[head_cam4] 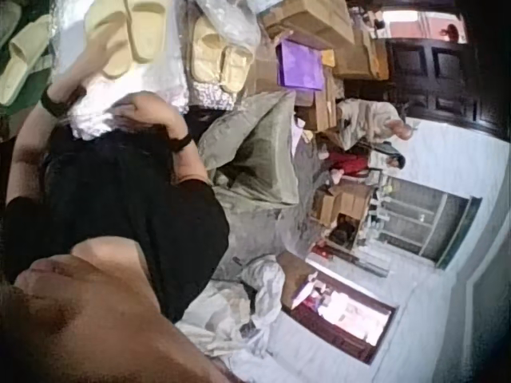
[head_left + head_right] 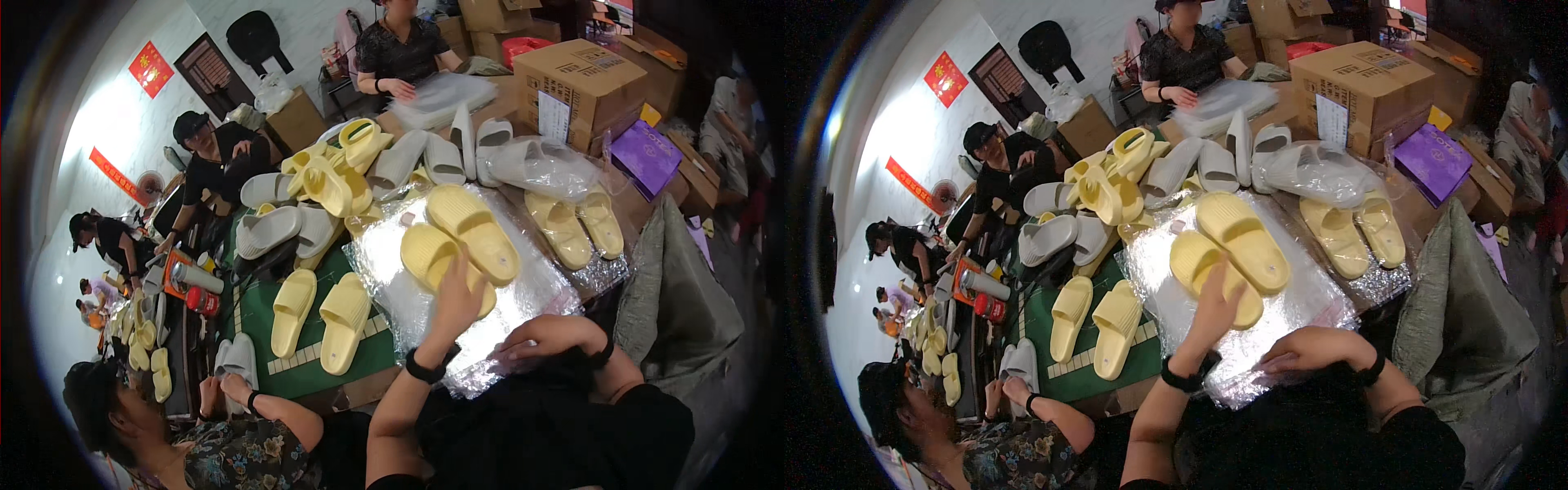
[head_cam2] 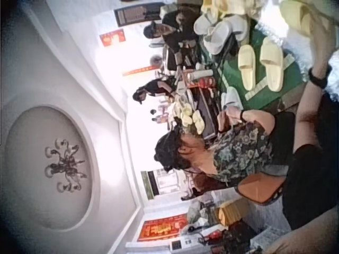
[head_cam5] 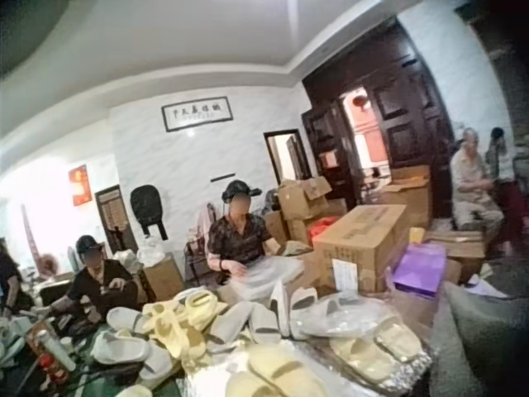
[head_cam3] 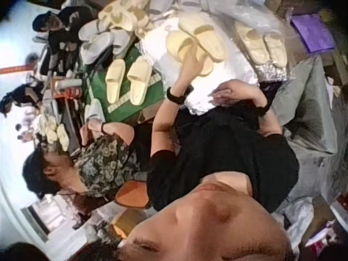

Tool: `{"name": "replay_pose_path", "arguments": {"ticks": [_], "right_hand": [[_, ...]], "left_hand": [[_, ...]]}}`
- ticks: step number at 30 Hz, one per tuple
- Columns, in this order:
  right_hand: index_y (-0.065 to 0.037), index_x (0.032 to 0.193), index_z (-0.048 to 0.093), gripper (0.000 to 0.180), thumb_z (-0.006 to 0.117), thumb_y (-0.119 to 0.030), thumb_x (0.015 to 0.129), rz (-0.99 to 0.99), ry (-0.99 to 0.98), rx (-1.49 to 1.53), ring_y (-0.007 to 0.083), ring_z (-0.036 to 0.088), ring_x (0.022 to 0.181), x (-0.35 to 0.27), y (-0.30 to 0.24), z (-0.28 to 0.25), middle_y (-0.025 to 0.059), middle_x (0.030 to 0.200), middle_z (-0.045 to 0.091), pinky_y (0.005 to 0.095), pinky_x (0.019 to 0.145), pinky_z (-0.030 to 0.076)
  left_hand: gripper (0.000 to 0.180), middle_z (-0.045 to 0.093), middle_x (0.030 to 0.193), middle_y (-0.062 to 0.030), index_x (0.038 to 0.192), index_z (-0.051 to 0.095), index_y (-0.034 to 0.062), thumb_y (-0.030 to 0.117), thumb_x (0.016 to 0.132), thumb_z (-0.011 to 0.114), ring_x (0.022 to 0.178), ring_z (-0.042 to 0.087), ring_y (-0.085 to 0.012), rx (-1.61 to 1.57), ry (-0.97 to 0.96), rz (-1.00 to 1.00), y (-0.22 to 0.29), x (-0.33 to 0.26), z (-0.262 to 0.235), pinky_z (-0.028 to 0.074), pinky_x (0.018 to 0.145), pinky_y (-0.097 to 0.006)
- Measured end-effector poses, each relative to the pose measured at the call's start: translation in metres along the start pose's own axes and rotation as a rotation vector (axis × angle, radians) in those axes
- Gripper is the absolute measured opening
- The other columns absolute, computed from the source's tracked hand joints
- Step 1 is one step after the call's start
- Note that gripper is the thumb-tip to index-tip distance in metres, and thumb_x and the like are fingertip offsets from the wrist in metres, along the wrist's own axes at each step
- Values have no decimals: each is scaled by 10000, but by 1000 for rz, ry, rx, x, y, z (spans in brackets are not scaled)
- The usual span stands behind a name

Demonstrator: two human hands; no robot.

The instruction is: The recorder sorts through various colors of sandals, puts them into individual plastic bags, and then places the bagged sandals into a large green sack.

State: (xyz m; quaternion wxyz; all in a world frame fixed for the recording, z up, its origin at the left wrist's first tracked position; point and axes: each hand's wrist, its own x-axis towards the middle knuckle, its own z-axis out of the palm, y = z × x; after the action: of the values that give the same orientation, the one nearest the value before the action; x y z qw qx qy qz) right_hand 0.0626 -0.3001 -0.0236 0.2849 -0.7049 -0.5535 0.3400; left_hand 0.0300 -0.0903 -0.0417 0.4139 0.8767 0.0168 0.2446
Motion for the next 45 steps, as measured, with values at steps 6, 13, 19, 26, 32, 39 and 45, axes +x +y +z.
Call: {"name": "replay_pose_path", "arguments": {"ticks": [6,13,19,26,32,39,45], "right_hand": [[-154,1178,613,389,615,-353,844,57,383,6,303,509,1103,14,29,-55,175,1123,596,361,933,394],[-166,1208,590,520,582,-497,807,160,420,-433,470,258,1295,119,94,-66,277,1411,276,459,1046,272],[-61,1204,555,475,550,-393,864,355,326,-386,379,401,1211,159,71,-72,218,1331,422,456,979,330],[21,1222,513,391,597,-133,872,-16,393,410,159,467,1158,20,-5,-68,125,1249,540,306,961,379],[103,1253,445,440,509,-194,935,-756,-220,651,279,442,1174,-33,-4,-65,224,1313,445,389,982,344],[75,1292,406,407,460,-150,958,-242,-493,662,194,411,1176,-49,32,-18,163,1318,443,318,992,329],[54,1331,364,430,437,-161,966,-44,-447,718,142,474,1072,-53,26,-1,112,1255,494,268,887,413]], "left_hand": [[418,566,1050,-200,1210,551,111,246,820,618,1009,526,-351,456,-411,-47,10,-81,-16,404,858,-442],[447,392,1349,-217,1259,541,223,348,835,602,1231,389,-397,619,-356,142,-6,-111,-6,322,984,-509],[528,414,1337,-195,1231,504,1,346,839,582,1225,401,-353,624,-288,42,-7,-112,-11,301,1002,-510],[789,346,1399,-186,1306,393,-61,478,777,622,1249,367,-357,590,-74,-20,10,-108,-28,220,1020,-545],[803,317,1419,-168,1384,289,-16,277,743,674,1221,376,-337,442,106,-5,-6,-83,-23,259,1025,-511],[416,518,1198,-177,1206,525,9,45,792,538,966,544,-325,669,165,99,-34,-74,-24,468,845,-403],[163,519,1220,-167,931,638,70,110,776,609,1056,504,-313,794,131,39,-9,-74,-29,383,909,-426]]}}
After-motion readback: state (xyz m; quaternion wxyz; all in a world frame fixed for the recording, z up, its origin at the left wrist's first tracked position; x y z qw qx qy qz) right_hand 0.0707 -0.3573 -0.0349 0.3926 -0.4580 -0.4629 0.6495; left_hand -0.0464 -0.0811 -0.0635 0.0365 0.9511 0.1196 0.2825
